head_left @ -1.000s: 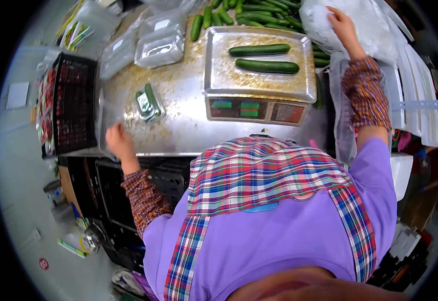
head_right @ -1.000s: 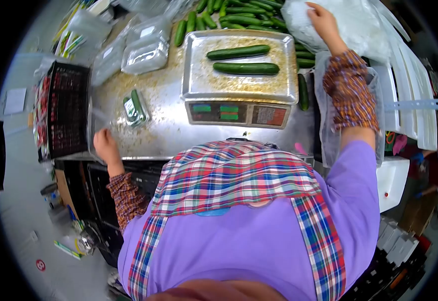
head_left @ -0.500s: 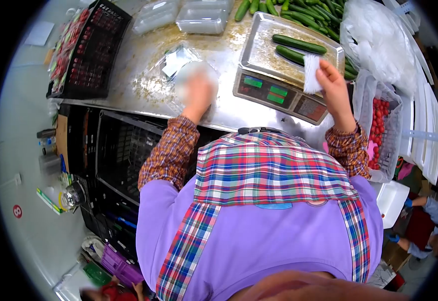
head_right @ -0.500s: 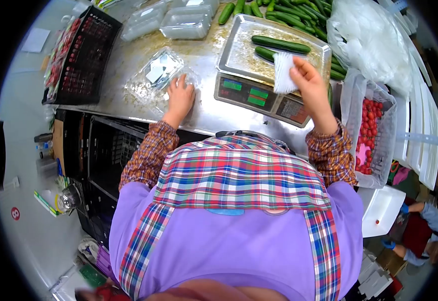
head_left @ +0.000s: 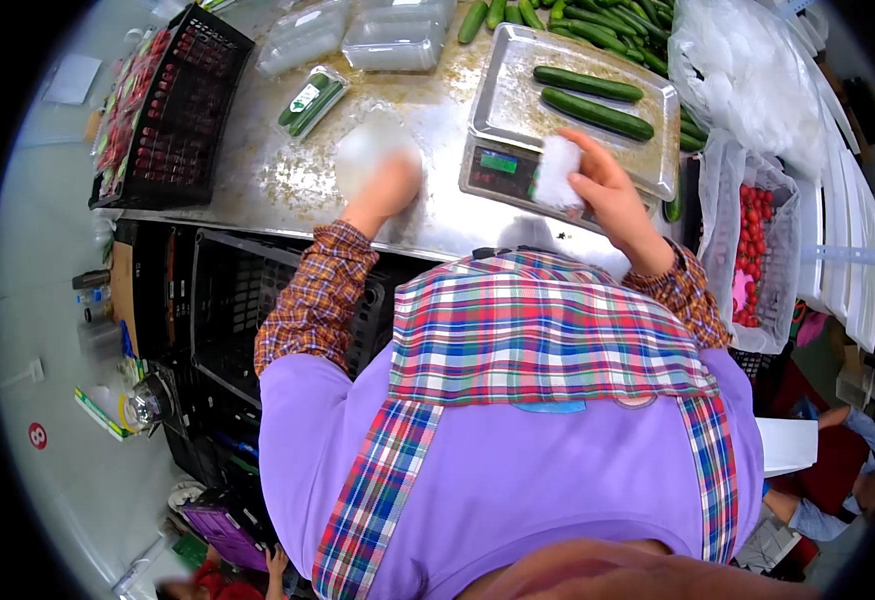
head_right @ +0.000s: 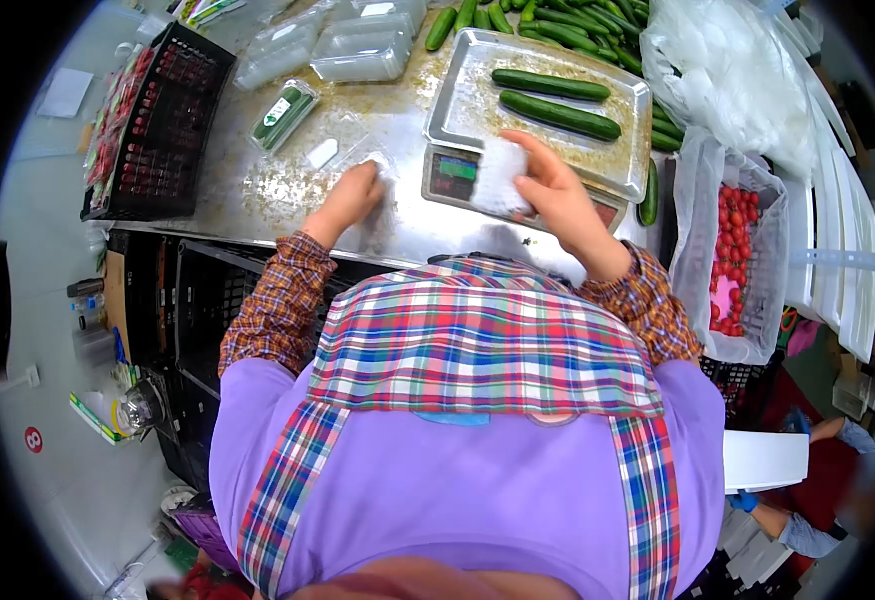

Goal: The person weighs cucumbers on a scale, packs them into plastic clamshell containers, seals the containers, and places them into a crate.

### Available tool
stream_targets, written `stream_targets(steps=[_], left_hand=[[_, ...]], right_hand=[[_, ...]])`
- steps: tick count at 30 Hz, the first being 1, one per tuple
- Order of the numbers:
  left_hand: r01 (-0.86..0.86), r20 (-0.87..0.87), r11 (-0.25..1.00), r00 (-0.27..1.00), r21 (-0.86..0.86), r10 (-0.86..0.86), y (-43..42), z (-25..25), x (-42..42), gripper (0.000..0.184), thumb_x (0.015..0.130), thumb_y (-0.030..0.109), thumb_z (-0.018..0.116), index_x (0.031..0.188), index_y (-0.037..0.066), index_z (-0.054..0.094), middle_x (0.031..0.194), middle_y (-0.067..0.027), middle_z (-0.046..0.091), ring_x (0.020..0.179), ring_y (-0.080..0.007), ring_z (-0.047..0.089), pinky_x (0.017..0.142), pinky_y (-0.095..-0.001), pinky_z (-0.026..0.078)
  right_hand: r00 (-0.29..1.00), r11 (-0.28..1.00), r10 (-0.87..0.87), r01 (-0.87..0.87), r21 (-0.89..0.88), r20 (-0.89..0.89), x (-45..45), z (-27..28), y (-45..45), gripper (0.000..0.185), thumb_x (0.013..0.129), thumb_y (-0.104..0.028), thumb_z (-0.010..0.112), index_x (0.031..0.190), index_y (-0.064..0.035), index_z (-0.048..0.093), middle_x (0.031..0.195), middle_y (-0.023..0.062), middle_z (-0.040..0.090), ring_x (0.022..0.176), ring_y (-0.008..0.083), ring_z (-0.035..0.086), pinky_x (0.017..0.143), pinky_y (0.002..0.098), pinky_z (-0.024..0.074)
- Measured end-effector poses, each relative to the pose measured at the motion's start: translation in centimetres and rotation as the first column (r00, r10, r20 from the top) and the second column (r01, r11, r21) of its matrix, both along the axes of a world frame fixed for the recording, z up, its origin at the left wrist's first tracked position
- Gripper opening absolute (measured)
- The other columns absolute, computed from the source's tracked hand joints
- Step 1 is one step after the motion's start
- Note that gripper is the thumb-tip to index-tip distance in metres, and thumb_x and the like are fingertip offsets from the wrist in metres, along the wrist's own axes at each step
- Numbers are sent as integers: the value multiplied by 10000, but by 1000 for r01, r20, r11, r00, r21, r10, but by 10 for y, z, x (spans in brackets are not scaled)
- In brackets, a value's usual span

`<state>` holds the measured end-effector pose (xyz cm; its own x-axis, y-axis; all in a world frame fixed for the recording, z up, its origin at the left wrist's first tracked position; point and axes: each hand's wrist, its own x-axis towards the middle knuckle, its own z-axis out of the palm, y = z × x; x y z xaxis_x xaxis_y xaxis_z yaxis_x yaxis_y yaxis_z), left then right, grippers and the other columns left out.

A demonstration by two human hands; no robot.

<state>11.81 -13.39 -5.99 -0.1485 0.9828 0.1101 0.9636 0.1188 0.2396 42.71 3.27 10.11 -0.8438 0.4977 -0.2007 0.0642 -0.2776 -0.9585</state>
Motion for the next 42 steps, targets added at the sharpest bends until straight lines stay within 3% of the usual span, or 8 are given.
stream_targets(steps=[5,6,8,16,23,33,37,42], left_hand=[[-190,290,979,943,71,162,9,82,50,326,836,175,622,1081,-34,574,1181,-166,562,1084,-299,536,890,-346,441],[-341,705,939,675,40,215,6,90,61,321,869,151,596,1133,-28,562,1205,-150,546,1113,-220,516,901,-310,425],[-274,898,957,440,100,32,7,121,96,304,885,146,578,1137,-24,564,1176,-130,554,1078,-190,525,890,-294,428],[-281,995,959,-103,-41,13,11,117,149,335,886,120,596,1187,6,505,1079,-38,523,916,-94,517,830,-230,420],[-265,865,949,502,173,-17,25,121,150,217,839,108,653,1008,5,565,1016,-42,490,875,-106,499,791,-231,425],[-388,926,841,170,378,-338,26,121,152,88,899,82,563,909,16,506,899,-32,537,832,-87,520,734,-226,432],[-306,984,936,29,176,-175,31,129,140,145,939,188,531,896,54,496,775,50,489,677,-20,424,607,-165,349],[-150,999,989,36,-3,8,46,132,133,155,931,203,549,895,57,512,752,65,473,662,-11,407,590,-156,331]], right_hand=[[994,983,106,-105,-149,5,-25,-10,-7,388,897,-52,483,1271,-101,395,1057,85,569,814,142,601,597,258,536],[993,980,120,-120,-158,-7,-29,-17,-9,367,904,-72,492,1258,-94,400,1034,77,578,805,135,602,595,259,534],[993,976,113,-115,-184,-22,-33,-24,-18,297,915,-134,527,1193,-76,440,935,43,606,740,104,604,577,247,523],[999,977,43,-45,-209,-14,-32,-40,-24,148,905,-169,567,1005,-63,538,809,12,617,658,71,593,523,209,492],[999,967,-13,20,-255,30,-32,-52,-26,120,893,-167,590,958,-68,569,834,2,604,689,58,574,557,210,478],[945,965,-162,211,156,-283,-26,-55,-15,113,851,-74,632,941,-31,577,1061,53,547,919,107,525,776,239,440],[936,966,-132,48,-253,-325,-23,-41,-1,88,880,-102,580,930,-36,552,873,1,558,808,59,493,712,214,412],[931,930,145,-244,-276,-336,-26,-35,18,235,891,-223,574,1017,-30,523,928,5,568,819,67,532,736,206,416]])
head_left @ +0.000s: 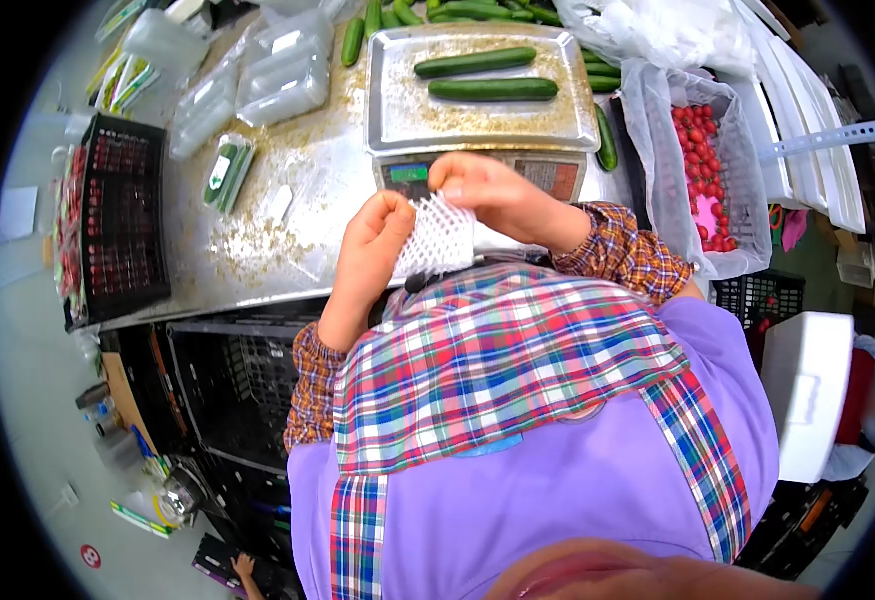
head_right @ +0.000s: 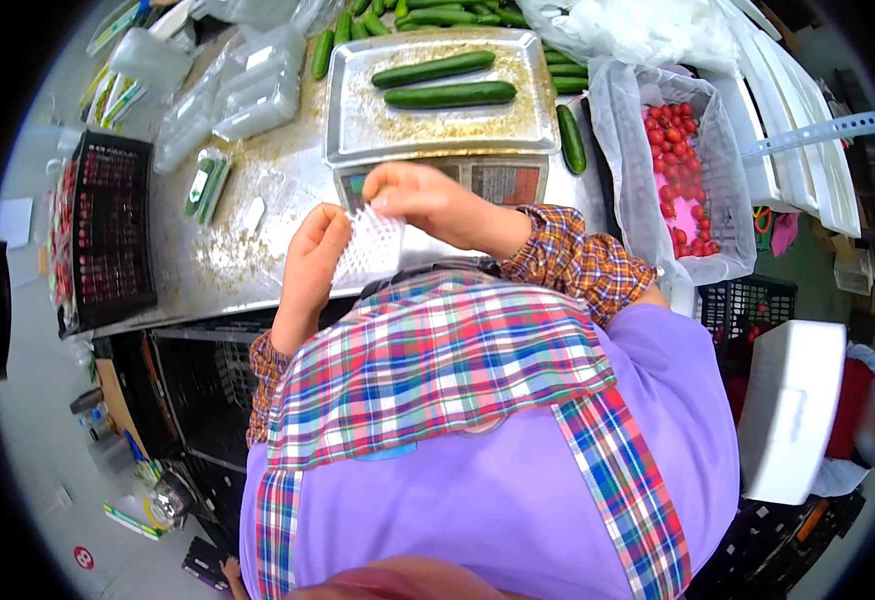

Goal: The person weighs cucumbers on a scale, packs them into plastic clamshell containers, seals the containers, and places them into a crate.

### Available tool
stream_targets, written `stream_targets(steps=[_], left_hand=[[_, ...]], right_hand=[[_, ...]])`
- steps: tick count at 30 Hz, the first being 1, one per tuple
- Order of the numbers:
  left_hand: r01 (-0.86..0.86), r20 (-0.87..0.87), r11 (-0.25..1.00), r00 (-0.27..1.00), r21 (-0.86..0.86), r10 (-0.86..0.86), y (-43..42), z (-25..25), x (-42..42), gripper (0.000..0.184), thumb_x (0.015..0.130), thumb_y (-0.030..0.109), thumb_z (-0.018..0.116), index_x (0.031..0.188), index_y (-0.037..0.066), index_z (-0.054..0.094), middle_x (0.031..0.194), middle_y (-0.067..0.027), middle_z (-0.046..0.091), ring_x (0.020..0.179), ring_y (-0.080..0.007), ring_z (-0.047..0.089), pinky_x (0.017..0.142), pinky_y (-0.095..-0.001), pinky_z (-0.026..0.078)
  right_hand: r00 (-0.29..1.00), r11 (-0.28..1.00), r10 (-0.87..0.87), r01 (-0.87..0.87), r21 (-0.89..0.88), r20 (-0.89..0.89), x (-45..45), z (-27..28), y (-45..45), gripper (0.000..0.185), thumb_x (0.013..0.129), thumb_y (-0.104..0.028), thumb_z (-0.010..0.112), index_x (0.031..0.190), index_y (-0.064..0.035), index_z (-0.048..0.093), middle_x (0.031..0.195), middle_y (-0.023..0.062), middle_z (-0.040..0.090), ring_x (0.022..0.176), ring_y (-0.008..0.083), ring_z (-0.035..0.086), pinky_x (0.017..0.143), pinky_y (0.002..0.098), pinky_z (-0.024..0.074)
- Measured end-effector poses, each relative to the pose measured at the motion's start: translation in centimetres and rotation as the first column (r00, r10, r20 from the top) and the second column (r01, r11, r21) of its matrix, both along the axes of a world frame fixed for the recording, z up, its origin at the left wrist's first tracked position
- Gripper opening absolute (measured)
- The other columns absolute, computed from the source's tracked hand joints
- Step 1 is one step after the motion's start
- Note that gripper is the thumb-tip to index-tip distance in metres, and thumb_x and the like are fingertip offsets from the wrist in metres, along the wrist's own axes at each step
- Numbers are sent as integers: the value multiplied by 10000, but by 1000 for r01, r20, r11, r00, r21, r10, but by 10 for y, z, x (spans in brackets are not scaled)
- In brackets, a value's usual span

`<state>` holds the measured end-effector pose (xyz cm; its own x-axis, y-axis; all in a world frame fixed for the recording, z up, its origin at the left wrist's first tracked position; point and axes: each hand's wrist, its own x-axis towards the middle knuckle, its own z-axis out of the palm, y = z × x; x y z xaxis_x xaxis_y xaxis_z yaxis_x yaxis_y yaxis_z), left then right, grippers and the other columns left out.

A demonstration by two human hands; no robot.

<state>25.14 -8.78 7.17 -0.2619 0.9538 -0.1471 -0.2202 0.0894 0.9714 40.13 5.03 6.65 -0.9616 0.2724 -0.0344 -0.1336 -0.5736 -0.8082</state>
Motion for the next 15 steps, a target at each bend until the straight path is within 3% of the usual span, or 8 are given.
stream_targets(steps=[2,5,7,9,10,11,13,15], left_hand=[[19,5,1000,1000,-20,-19,4,9,-4,142,930,189,549,883,58,521,748,69,476,656,-10,413,582,-157,333],[132,9,991,991,-20,-132,7,17,-7,142,929,185,549,871,57,529,748,72,482,657,-8,412,572,-160,331],[233,-93,954,963,-187,-253,0,22,-11,140,892,176,598,874,43,561,759,61,525,677,-11,443,578,-180,367],[395,-282,850,820,-350,-497,2,45,-14,163,841,159,650,893,10,605,811,30,579,715,-41,493,623,-228,425],[448,-232,816,805,-366,-546,1,53,-14,174,814,139,662,904,-3,619,837,6,601,740,-67,521,652,-248,439],[521,-186,767,768,-374,-613,4,59,-14,192,787,120,674,916,-16,633,863,-18,622,765,-93,550,680,-268,453],[647,-404,708,589,-282,-700,46,63,-11,192,784,102,641,927,-26,637,846,-46,633,775,-125,574,690,-273,454],[619,-382,731,625,-288,-681,60,74,-6,175,794,110,603,894,-30,636,841,-65,637,804,-152,593,707,-273,454]], right_hand=[[989,984,98,-112,136,109,3,10,1,267,871,-241,605,1035,-35,560,832,-24,557,773,48,498,690,201,404],[912,775,271,-396,493,307,7,28,3,319,842,-300,649,971,-12,603,796,0,601,721,62,527,636,245,438],[902,774,327,-427,468,283,1,22,5,278,859,-261,633,942,5,620,815,9,619,761,68,543,666,246,449],[904,809,325,-418,413,277,0,26,16,231,883,-206,607,953,14,626,823,11,619,790,65,548,683,240,454],[945,807,263,-326,493,193,2,28,19,213,881,-187,607,936,15,646,821,31,635,769,79,559,687,248,459],[960,738,253,-273,617,121,1,18,23,219,867,-184,620,956,15,649,838,56,651,754,93,569,684,252,461],[983,737,174,-165,656,52,15,13,38,254,859,-206,632,964,25,644,820,80,656,758,106,570,660,266,457],[978,769,193,-104,631,-75,16,14,43,282,874,-216,618,1000,36,618,881,86,651,805,111,554,710,275,451]])
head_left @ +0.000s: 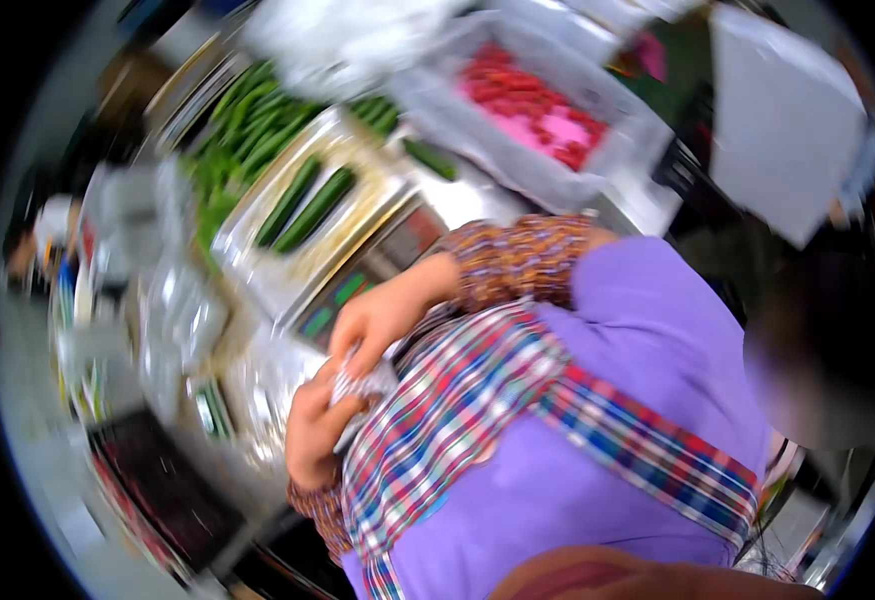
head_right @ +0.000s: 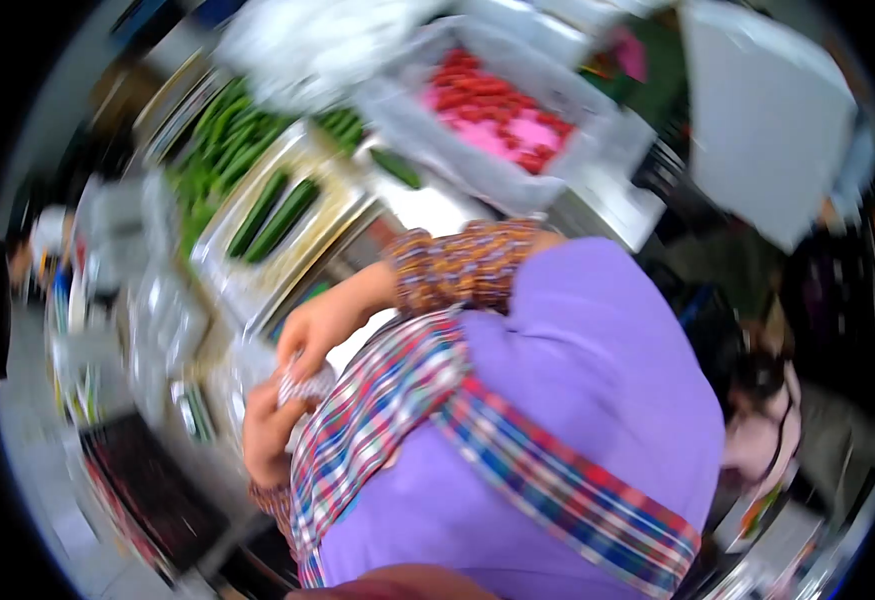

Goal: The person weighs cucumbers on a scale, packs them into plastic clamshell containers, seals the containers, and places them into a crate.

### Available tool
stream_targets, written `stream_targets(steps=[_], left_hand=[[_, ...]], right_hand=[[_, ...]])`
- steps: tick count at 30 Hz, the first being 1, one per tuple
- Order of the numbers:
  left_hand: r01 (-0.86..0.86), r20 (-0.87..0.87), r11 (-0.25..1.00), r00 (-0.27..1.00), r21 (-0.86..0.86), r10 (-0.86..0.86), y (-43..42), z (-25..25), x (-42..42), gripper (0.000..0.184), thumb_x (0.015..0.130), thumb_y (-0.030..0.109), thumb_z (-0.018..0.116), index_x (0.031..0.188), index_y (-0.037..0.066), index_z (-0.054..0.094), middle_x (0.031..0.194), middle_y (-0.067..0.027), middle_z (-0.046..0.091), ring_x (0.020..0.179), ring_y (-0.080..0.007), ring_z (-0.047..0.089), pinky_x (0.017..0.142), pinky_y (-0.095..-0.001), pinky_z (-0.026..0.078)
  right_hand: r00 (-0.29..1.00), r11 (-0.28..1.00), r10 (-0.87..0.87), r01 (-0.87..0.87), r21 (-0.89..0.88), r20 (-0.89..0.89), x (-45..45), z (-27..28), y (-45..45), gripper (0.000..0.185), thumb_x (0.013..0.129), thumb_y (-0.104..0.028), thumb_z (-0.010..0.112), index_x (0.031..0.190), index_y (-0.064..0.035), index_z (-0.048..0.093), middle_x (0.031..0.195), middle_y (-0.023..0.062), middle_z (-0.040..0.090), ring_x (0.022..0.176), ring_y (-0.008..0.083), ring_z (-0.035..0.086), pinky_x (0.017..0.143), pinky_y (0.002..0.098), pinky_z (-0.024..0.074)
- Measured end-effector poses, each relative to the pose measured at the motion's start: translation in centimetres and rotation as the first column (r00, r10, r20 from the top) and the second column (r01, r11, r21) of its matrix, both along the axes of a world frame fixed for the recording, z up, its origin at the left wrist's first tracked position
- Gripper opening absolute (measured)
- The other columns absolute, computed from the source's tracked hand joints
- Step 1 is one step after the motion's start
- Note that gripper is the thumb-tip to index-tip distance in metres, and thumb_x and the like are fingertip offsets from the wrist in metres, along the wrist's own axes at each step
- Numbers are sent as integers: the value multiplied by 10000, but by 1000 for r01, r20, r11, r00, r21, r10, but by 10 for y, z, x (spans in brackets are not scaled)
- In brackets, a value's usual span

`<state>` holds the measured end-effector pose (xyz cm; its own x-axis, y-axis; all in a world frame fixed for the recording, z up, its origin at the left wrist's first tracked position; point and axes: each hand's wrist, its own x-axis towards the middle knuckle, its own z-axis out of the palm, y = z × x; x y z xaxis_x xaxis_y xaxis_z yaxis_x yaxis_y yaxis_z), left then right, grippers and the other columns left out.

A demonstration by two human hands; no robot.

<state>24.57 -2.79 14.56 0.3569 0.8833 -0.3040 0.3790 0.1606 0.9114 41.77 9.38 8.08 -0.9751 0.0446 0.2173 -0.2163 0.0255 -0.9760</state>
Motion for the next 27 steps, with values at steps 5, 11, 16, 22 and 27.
stream_targets(steps=[5,11,16,22,27], left_hand=[[-17,227,994,974,107,-8,21,-17,-3,344,914,299,522,779,-8,595,660,-4,514,599,-81,429,539,-234,323],[-37,217,991,976,131,8,51,-2,6,624,901,551,446,836,-56,578,592,14,444,526,-55,359,481,-220,248],[-255,452,955,877,150,163,26,2,24,582,893,542,478,740,-16,537,564,25,427,501,-53,351,465,-223,232],[-196,1000,981,21,-14,19,44,-15,17,441,958,387,361,553,216,391,498,46,331,665,-134,322,723,-333,291],[-451,898,812,47,-371,437,16,-46,-37,418,908,508,440,776,132,567,870,-30,606,952,-241,563,959,-513,361]], right_hand=[[978,939,194,-161,-304,80,7,5,21,326,928,-269,542,1027,33,611,894,34,624,790,90,527,718,262,442],[987,982,-78,100,-161,139,18,33,24,387,914,-350,552,798,6,651,697,3,596,635,82,520,589,235,431],[997,925,-68,45,-377,-47,23,54,5,281,898,-246,579,770,-3,641,694,21,599,650,89,548,599,243,446],[838,631,-192,-292,-718,-510,9,51,4,397,933,-319,468,613,-83,459,543,4,407,526,122,444,557,268,412],[908,183,-393,-73,-980,-141,-47,10,-7,264,922,-339,515,951,-76,522,752,20,576,726,156,587,808,370,500]])
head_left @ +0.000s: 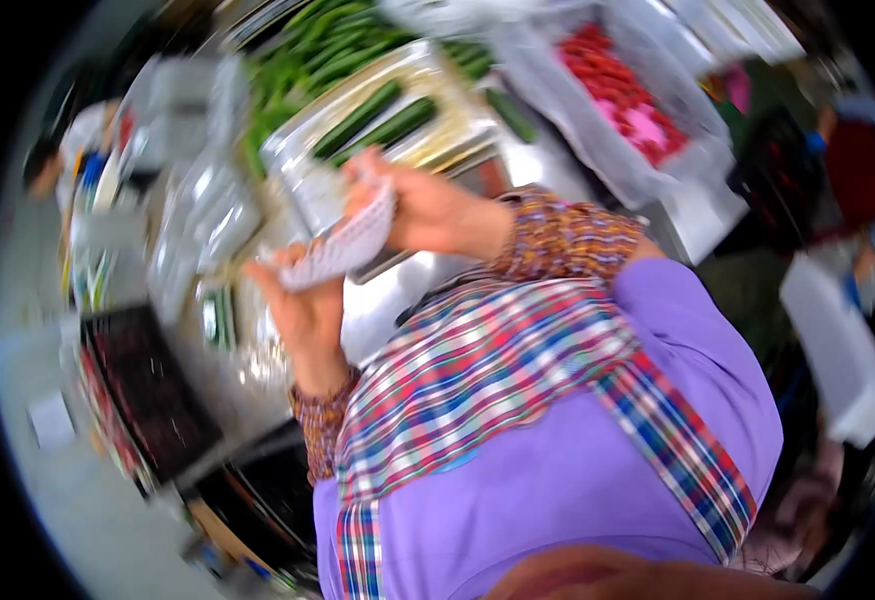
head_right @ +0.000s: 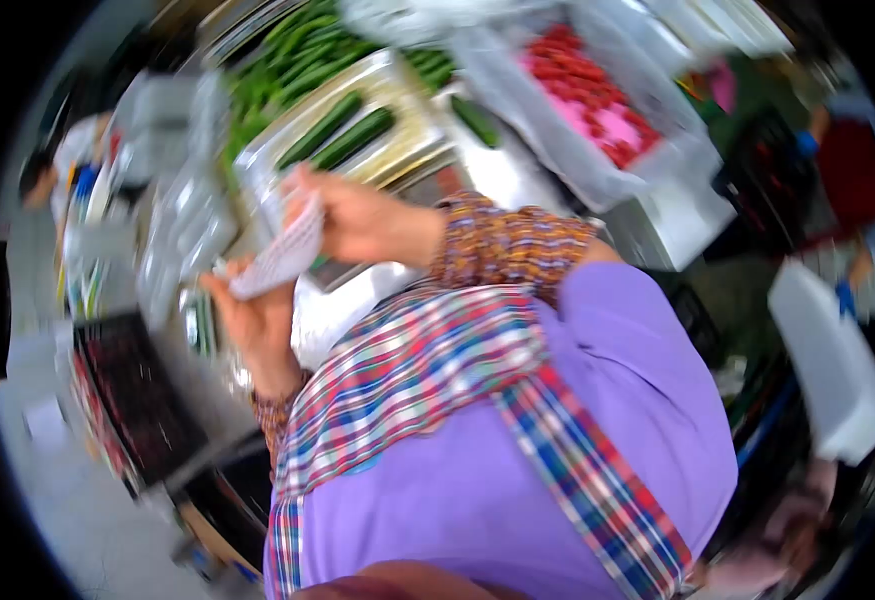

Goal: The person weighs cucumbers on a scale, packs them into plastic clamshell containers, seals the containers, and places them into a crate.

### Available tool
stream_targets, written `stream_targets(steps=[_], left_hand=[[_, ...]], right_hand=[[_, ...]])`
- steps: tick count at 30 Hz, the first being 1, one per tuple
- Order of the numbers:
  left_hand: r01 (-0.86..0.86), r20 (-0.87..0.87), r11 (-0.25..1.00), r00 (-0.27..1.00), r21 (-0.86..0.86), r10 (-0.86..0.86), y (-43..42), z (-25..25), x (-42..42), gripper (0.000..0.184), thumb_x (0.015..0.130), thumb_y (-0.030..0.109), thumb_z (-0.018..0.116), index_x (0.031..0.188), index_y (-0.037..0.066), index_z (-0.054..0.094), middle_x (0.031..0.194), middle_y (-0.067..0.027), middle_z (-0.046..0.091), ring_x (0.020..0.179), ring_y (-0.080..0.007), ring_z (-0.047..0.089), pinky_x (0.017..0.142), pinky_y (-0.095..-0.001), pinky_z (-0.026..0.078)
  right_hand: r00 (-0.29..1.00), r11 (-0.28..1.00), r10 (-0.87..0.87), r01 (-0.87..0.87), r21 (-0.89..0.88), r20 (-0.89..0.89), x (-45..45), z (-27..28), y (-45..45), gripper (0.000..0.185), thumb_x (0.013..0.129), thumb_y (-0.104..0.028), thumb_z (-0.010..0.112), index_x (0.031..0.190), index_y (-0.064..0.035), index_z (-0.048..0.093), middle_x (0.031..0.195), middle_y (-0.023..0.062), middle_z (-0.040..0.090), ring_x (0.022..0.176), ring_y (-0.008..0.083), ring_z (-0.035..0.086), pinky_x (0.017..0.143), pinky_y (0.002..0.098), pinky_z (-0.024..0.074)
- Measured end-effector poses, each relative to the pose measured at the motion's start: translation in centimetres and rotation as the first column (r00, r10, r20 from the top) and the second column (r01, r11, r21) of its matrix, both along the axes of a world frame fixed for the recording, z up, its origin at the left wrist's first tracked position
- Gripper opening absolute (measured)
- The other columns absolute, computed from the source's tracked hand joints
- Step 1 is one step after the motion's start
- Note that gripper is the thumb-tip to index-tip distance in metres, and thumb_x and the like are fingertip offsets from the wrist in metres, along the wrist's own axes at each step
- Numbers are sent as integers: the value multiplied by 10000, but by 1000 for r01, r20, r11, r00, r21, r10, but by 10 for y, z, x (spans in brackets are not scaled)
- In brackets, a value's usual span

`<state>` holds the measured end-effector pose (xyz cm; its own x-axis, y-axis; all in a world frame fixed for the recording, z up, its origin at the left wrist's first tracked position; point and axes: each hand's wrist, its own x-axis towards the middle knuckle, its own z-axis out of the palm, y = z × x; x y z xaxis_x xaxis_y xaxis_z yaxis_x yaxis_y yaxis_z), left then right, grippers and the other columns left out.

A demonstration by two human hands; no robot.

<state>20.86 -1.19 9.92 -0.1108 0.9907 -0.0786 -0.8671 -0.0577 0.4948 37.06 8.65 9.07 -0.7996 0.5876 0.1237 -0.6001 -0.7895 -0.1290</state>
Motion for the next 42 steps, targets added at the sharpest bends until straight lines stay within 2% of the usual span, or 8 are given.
stream_targets(steps=[5,12,19,24,26,29,35,42], left_hand=[[-471,-309,847,867,-247,392,-52,-24,-26,483,922,520,399,951,59,540,928,-99,590,936,-245,557,920,-461,425],[-112,-384,993,916,38,118,-95,-32,-33,971,804,593,562,1440,50,68,1358,-219,341,1275,-339,349,1001,-505,353],[-172,-355,985,919,26,170,-114,-41,-37,945,830,353,655,1443,58,-1,1311,-204,422,1231,-310,423,993,-489,359],[-518,-575,842,740,-153,350,-129,-47,-48,302,808,6,650,1099,3,569,871,-33,600,724,-83,561,669,-208,476],[-649,-790,747,530,-144,308,-141,-62,-70,289,806,47,676,1078,12,586,858,-19,593,705,-83,564,615,-206,470],[-736,-942,665,300,-127,152,-151,-65,-85,285,792,65,693,1054,17,589,834,-23,596,658,-82,565,584,-208,459],[-617,-869,736,-488,278,-81,-162,-111,-102,276,715,14,676,969,3,567,881,-119,585,676,-269,589,610,-368,482],[-549,-673,834,-595,-58,-439,-173,-162,-99,65,757,27,529,809,48,560,876,-147,561,739,-362,601,636,-459,482]], right_hand=[[970,995,42,-19,-97,241,-18,2,-27,310,953,-253,459,1175,-36,463,1133,110,538,1082,240,516,1033,480,340],[877,972,163,-66,-224,451,-63,-15,-45,294,944,-106,436,1188,56,419,1243,191,465,1164,303,472,1029,460,361],[786,900,417,-287,-327,456,-76,-17,-63,293,921,-92,481,1172,54,452,1196,178,511,1109,296,522,993,428,411],[679,930,76,-312,193,730,-86,-27,-59,246,874,-150,599,1063,-3,544,978,83,613,892,221,610,796,343,497],[580,787,-268,-330,522,770,-93,-33,-48,239,809,-178,684,981,-41,591,834,26,622,766,162,611,673,286,482],[597,70,-738,-399,915,316,-111,-51,-30,236,790,-163,685,967,-34,597,815,67,625,755,178,618,669,302,484],[740,-330,-658,-454,828,144,-161,-103,-43,330,761,26,498,1084,-34,531,969,224,578,879,382,578,781,423,469],[850,-755,-522,-499,426,72,-191,-149,-72,142,752,-51,536,846,-10,635,893,184,589,845,331,603,713,404,508]])
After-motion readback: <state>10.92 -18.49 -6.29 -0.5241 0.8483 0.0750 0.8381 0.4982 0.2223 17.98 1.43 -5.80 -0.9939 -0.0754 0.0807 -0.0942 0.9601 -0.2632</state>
